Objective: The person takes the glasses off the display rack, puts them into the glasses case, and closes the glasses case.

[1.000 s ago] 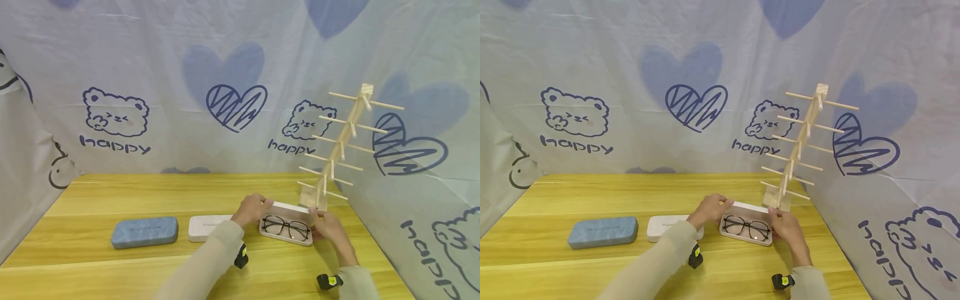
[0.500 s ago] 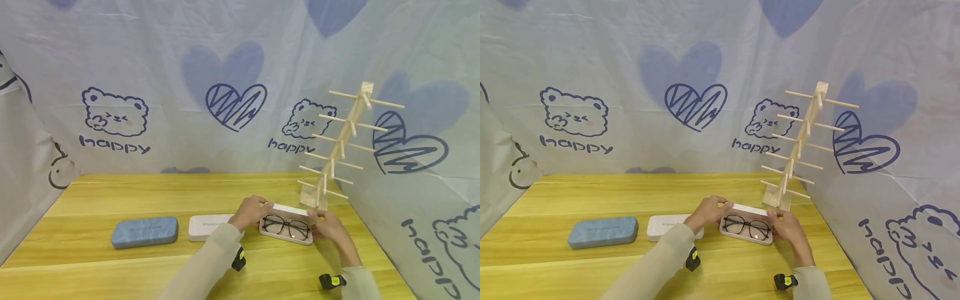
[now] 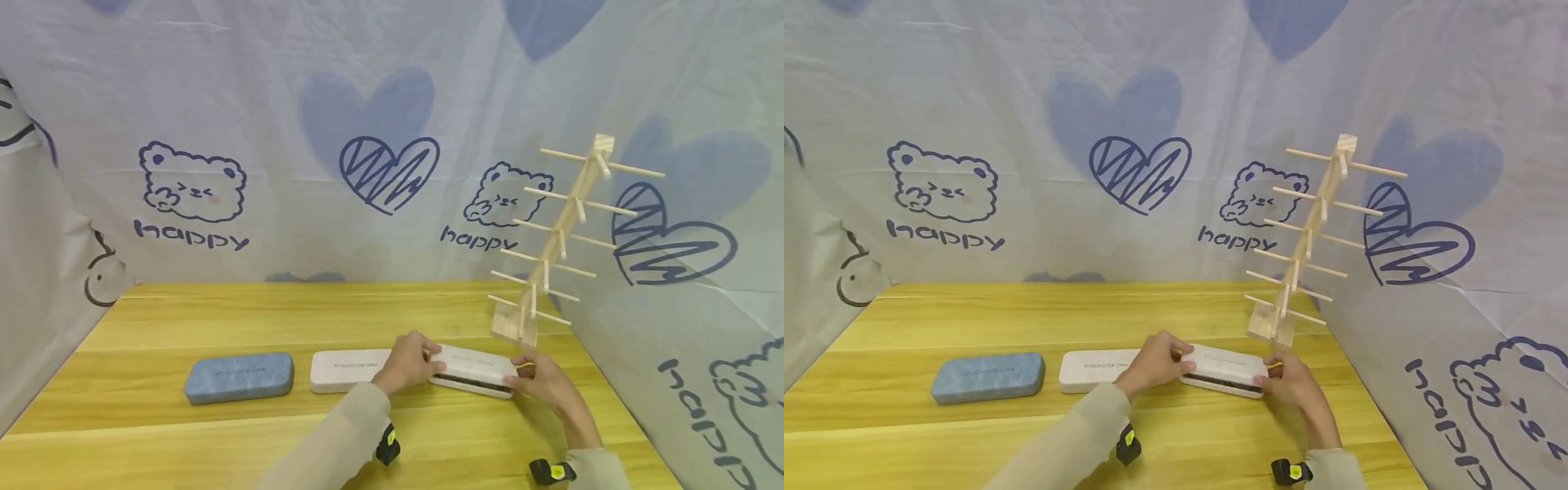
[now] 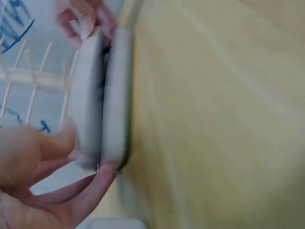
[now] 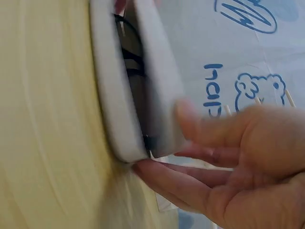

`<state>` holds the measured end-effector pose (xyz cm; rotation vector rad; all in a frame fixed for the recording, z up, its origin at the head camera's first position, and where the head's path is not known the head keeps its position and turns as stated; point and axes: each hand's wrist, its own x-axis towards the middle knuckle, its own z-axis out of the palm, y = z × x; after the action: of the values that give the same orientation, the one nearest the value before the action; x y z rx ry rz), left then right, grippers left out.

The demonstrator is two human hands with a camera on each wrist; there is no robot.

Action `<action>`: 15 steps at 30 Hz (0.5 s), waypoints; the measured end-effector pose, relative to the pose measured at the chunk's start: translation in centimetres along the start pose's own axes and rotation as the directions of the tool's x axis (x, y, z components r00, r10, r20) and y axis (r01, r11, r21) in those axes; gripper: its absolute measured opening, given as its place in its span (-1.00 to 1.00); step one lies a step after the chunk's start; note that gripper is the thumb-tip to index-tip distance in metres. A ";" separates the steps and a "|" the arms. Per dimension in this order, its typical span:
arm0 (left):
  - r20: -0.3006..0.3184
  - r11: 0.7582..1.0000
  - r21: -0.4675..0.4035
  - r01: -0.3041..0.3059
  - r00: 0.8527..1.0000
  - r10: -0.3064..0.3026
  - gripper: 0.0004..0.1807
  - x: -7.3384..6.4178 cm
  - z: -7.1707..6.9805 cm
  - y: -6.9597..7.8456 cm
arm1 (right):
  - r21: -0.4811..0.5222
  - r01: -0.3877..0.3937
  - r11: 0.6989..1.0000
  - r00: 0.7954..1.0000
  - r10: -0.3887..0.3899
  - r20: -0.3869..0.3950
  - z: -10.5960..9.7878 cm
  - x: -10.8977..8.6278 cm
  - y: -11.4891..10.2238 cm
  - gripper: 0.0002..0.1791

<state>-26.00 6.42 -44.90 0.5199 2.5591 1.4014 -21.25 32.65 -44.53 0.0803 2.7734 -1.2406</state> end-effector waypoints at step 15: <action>-0.012 0.988 0.141 -0.056 0.998 0.058 -0.64 -0.3 -1.6 0.2 | -0.400 0.084 0.913 0.995 -0.102 -0.024 -0.1 -0.2 -4.5 -0.54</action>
<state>-26.15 5.14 -43.92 0.6107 2.6897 1.2532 -21.42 29.72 -41.18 -0.0582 3.0365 -0.6686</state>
